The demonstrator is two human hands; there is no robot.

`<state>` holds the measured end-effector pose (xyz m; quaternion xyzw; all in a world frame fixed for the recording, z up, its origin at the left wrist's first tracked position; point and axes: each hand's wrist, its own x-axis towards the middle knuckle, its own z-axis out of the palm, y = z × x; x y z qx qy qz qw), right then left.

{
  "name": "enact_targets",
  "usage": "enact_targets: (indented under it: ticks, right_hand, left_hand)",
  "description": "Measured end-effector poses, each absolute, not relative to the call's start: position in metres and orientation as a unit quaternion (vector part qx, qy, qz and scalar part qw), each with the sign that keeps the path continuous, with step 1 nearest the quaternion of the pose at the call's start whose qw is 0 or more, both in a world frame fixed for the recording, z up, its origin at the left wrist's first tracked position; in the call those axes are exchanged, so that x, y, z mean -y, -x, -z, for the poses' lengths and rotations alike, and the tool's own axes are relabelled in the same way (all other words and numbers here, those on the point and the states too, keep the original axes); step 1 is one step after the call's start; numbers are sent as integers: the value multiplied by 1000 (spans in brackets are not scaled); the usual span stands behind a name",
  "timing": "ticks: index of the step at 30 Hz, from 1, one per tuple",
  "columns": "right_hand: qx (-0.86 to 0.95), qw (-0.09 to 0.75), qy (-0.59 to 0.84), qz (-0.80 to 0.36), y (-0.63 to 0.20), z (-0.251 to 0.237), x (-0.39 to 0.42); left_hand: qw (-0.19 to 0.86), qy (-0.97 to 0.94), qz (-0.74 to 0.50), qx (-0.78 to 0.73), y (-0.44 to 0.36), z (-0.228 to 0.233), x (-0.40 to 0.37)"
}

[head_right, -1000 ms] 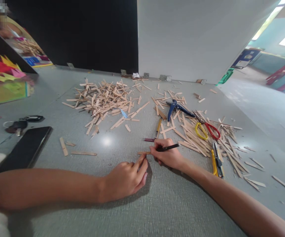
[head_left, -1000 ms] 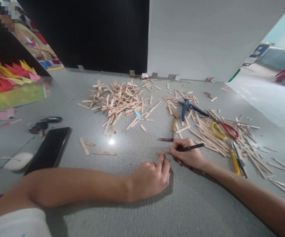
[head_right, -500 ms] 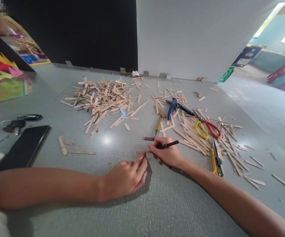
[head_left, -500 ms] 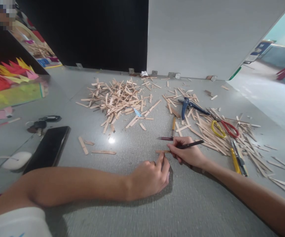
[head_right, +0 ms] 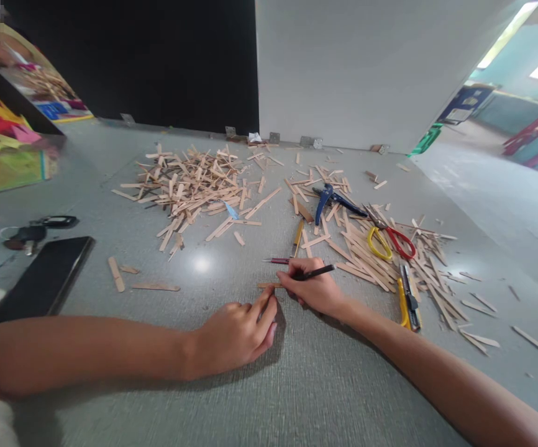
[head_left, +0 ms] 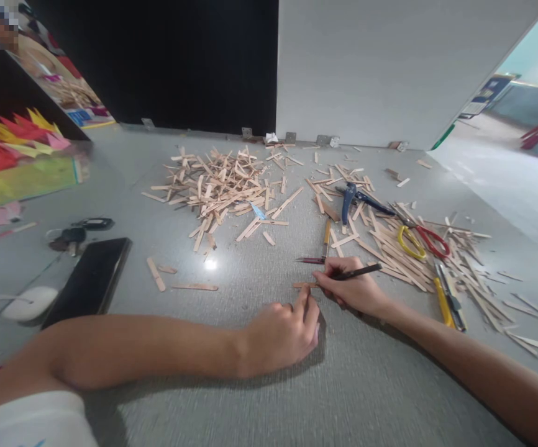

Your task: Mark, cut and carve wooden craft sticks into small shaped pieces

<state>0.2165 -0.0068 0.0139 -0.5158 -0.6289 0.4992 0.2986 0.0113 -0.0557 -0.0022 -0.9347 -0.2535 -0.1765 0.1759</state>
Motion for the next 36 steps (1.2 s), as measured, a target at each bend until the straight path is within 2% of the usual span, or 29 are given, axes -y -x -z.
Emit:
enact_targets:
  ticks: [14, 36]
  right_hand:
    - [650, 286, 533, -460, -216, -15, 6]
    - [608, 315, 527, -504, -211, -12, 6]
  left_hand:
    - [171, 938, 161, 255, -11, 3, 55]
    - [162, 941, 156, 253, -11, 3, 54]
